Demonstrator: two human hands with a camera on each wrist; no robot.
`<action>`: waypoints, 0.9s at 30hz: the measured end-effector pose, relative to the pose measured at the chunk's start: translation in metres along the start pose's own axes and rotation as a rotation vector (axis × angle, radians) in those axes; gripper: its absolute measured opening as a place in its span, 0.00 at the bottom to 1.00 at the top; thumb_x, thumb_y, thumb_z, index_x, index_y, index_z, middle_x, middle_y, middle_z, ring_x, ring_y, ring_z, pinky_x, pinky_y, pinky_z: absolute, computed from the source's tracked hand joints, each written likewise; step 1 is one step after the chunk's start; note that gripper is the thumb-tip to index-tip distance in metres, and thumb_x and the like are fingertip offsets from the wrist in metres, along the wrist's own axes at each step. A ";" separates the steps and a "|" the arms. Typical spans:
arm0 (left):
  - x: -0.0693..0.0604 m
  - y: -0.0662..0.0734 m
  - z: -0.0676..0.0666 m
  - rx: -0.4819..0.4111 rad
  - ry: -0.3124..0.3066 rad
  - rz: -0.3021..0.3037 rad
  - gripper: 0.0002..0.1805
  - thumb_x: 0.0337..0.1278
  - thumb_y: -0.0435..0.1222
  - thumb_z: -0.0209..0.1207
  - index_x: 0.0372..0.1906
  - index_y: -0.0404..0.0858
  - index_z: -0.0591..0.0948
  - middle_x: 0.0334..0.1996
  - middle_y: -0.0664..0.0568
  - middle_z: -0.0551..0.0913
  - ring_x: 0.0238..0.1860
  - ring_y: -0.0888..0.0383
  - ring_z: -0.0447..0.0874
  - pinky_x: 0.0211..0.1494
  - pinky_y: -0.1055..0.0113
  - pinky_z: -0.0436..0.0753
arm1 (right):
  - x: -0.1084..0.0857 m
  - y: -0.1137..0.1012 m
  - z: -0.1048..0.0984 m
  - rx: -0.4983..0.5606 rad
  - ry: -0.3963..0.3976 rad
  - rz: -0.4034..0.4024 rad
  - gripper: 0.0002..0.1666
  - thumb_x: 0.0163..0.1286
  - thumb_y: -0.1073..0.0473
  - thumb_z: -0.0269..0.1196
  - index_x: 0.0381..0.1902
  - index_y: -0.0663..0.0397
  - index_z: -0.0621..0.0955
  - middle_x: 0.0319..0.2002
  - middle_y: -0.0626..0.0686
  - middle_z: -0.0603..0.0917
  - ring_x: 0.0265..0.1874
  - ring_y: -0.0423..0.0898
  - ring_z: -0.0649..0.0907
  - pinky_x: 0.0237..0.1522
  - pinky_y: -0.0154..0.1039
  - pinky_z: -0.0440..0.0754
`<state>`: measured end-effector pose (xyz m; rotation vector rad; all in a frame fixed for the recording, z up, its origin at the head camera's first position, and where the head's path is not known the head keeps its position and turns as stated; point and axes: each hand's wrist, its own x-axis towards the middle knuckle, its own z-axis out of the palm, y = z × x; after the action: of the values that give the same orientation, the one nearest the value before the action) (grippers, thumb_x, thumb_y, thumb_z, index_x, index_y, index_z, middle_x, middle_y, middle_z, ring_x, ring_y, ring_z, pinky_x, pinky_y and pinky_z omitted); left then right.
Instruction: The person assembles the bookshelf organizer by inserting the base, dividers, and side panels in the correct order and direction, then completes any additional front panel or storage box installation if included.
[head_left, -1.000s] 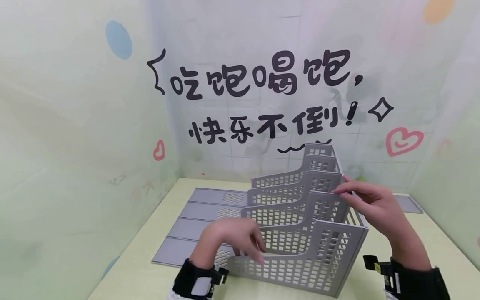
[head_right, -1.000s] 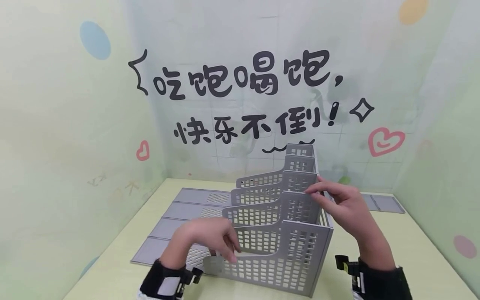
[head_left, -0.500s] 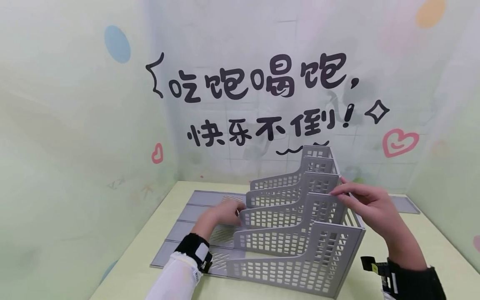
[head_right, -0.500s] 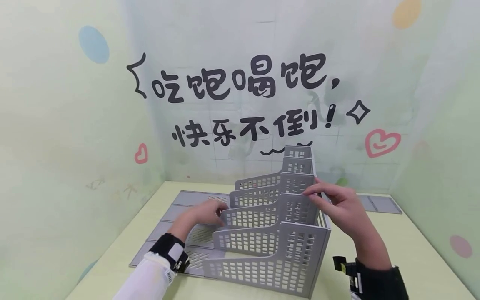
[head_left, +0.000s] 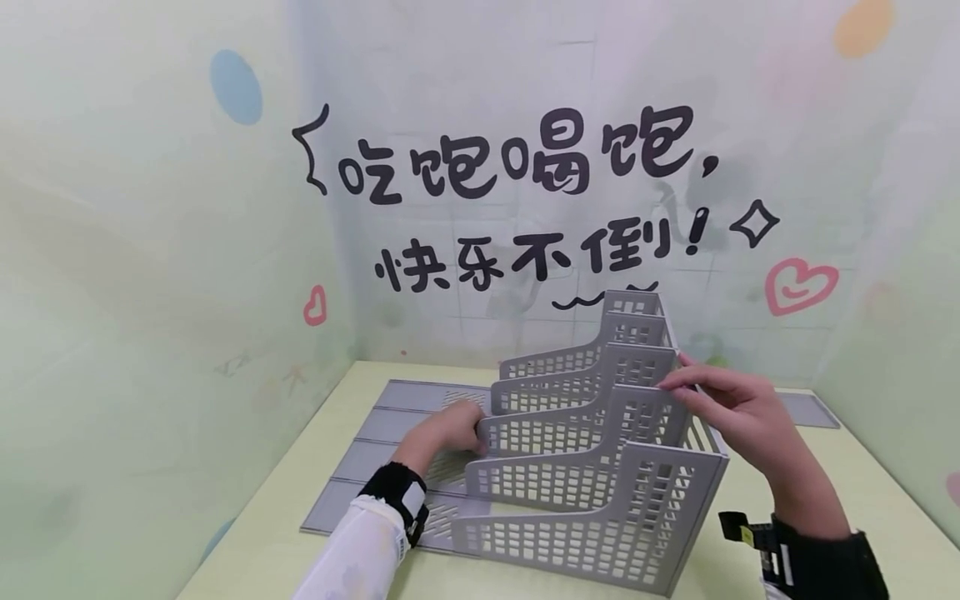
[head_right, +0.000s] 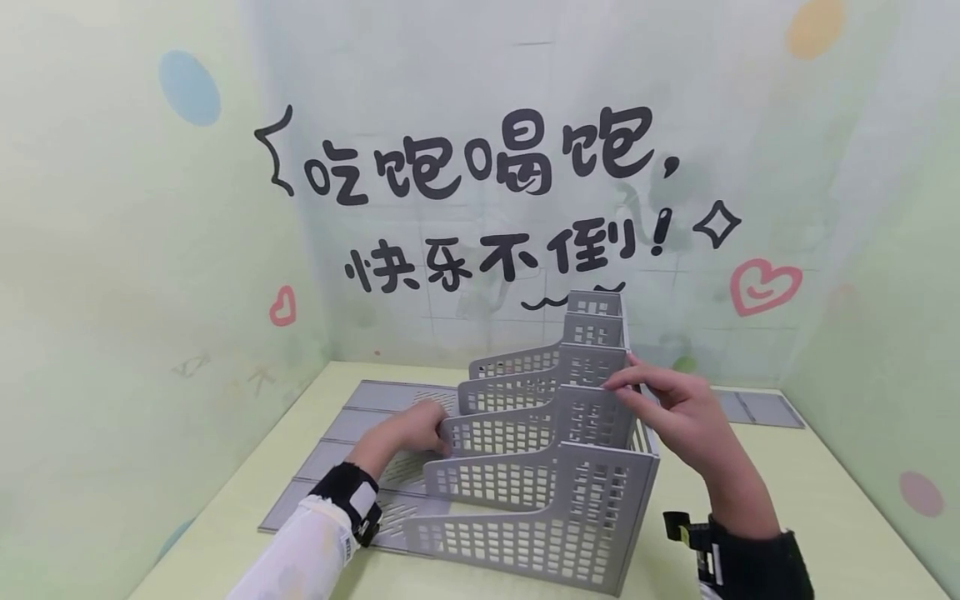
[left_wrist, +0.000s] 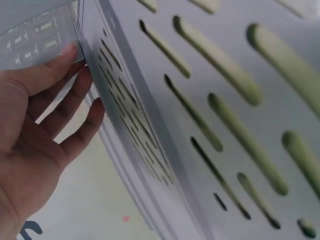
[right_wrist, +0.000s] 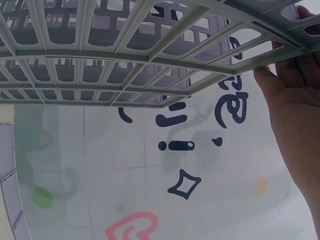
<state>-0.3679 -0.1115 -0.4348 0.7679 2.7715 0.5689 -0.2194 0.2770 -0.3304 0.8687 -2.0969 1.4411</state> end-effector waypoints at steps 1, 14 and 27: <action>0.001 0.000 -0.001 -0.004 -0.003 0.005 0.06 0.54 0.31 0.76 0.29 0.40 0.88 0.24 0.56 0.84 0.25 0.61 0.74 0.32 0.67 0.76 | 0.001 0.000 0.000 0.012 0.002 -0.004 0.17 0.68 0.83 0.61 0.45 0.64 0.89 0.45 0.39 0.93 0.73 0.30 0.76 0.66 0.20 0.76; 0.043 -0.021 -0.007 -0.223 0.214 -0.108 0.15 0.62 0.31 0.71 0.52 0.36 0.82 0.51 0.43 0.87 0.49 0.50 0.85 0.56 0.53 0.85 | 0.005 0.004 0.004 0.097 -0.020 -0.047 0.18 0.69 0.85 0.59 0.46 0.66 0.88 0.45 0.41 0.93 0.74 0.34 0.77 0.70 0.23 0.75; 0.057 -0.032 -0.004 -0.173 0.141 -0.005 0.03 0.69 0.32 0.67 0.38 0.36 0.86 0.32 0.51 0.86 0.33 0.59 0.77 0.39 0.65 0.77 | 0.005 0.004 0.002 0.061 -0.041 -0.054 0.19 0.69 0.85 0.58 0.46 0.64 0.88 0.45 0.42 0.93 0.74 0.35 0.77 0.74 0.23 0.72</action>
<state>-0.4316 -0.1073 -0.4502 0.7068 2.8005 0.8810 -0.2261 0.2751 -0.3306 0.9790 -2.0527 1.4780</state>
